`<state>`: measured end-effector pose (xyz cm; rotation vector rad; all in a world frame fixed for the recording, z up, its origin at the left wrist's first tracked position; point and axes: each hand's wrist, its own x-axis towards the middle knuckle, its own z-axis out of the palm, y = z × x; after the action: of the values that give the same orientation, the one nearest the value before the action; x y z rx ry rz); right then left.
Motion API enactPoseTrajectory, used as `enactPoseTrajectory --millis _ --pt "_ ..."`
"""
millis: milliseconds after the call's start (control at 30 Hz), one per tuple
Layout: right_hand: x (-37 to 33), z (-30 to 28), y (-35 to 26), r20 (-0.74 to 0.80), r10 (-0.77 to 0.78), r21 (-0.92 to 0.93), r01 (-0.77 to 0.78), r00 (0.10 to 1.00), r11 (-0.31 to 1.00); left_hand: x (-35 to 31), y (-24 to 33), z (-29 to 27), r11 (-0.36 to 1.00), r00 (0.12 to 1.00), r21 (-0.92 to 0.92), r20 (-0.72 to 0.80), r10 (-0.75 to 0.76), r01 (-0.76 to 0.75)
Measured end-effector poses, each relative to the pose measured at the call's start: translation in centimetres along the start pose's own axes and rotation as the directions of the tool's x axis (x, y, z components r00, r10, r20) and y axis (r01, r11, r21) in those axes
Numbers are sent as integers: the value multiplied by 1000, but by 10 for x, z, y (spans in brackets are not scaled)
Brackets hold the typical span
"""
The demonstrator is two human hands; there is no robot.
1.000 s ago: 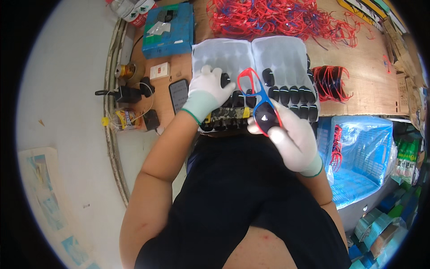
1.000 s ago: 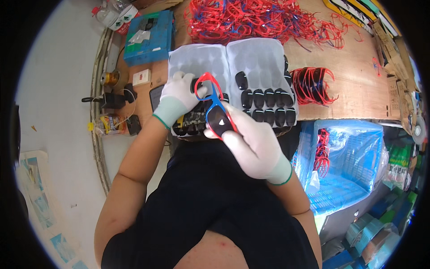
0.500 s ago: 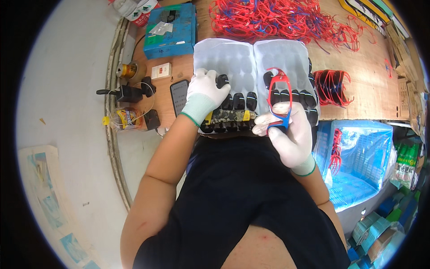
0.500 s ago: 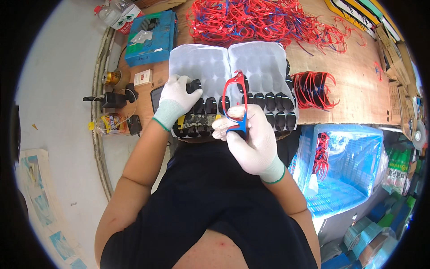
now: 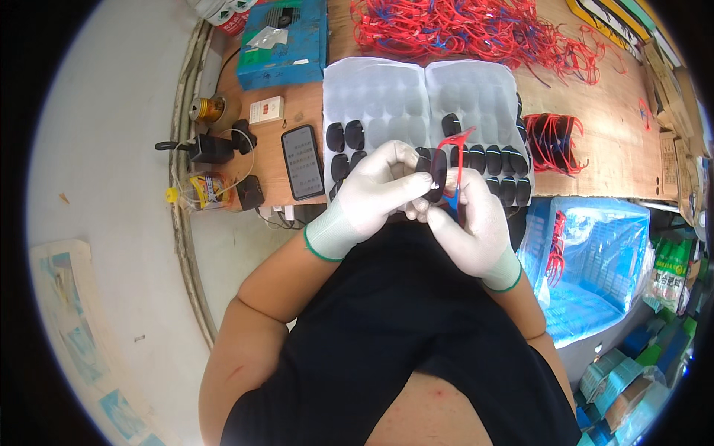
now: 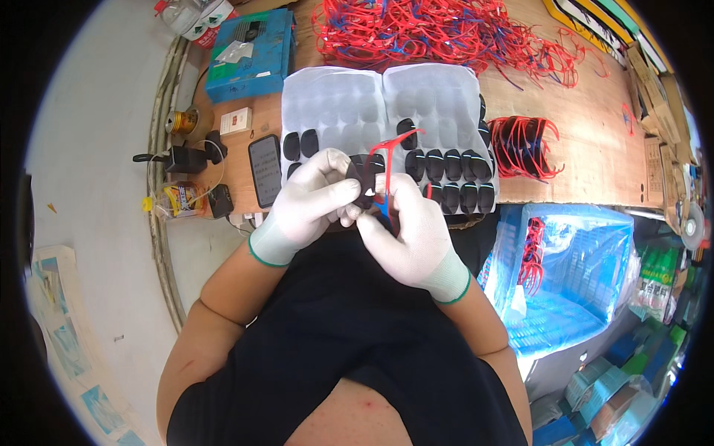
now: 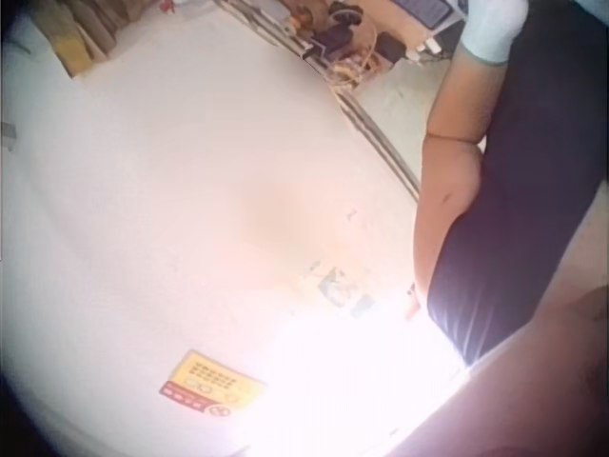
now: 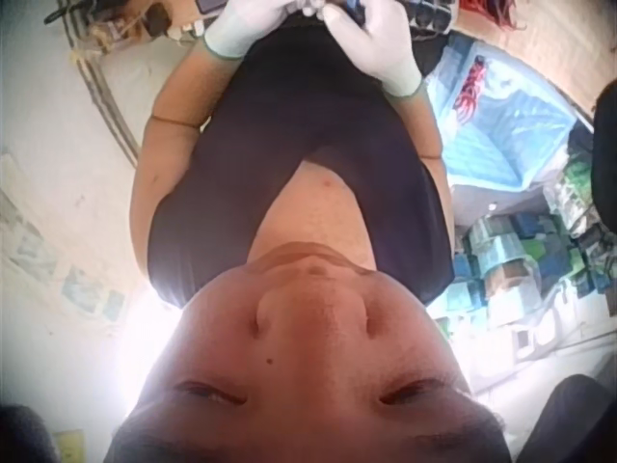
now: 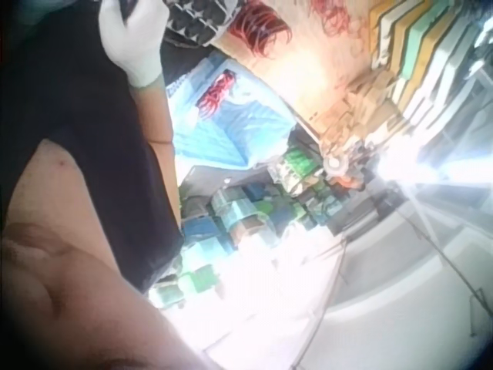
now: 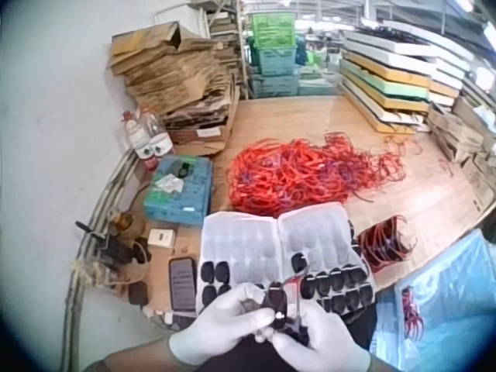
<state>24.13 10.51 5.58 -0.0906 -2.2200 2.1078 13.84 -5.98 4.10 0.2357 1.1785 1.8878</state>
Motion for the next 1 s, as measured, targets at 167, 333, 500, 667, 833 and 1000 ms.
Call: enactPoseTrajectory --millis 167,333,500,667,833,1000 --pt "-2 -3 1 30 103 5 -103 994 995 -6 -2 -5 981 995 -170 -8 -98 95" --pt "3 -4 -9 139 27 10 -29 990 1000 -10 -3 -7 932 992 -350 105 -63 96" --pt "-2 -6 -9 233 106 143 -142 967 980 -12 2 -6 935 974 -320 211 -87 153" --pt "-3 -4 -6 172 69 147 -95 983 985 -12 2 -3 961 988 -262 143 -49 86" --pt "-9 4 -4 46 -6 -21 7 999 1000 -25 6 4 989 996 -122 -18 -90 87" --pt "-4 12 -12 171 -45 -64 57 984 996 -68 23 6 977 949 -8 -235 -209 213"
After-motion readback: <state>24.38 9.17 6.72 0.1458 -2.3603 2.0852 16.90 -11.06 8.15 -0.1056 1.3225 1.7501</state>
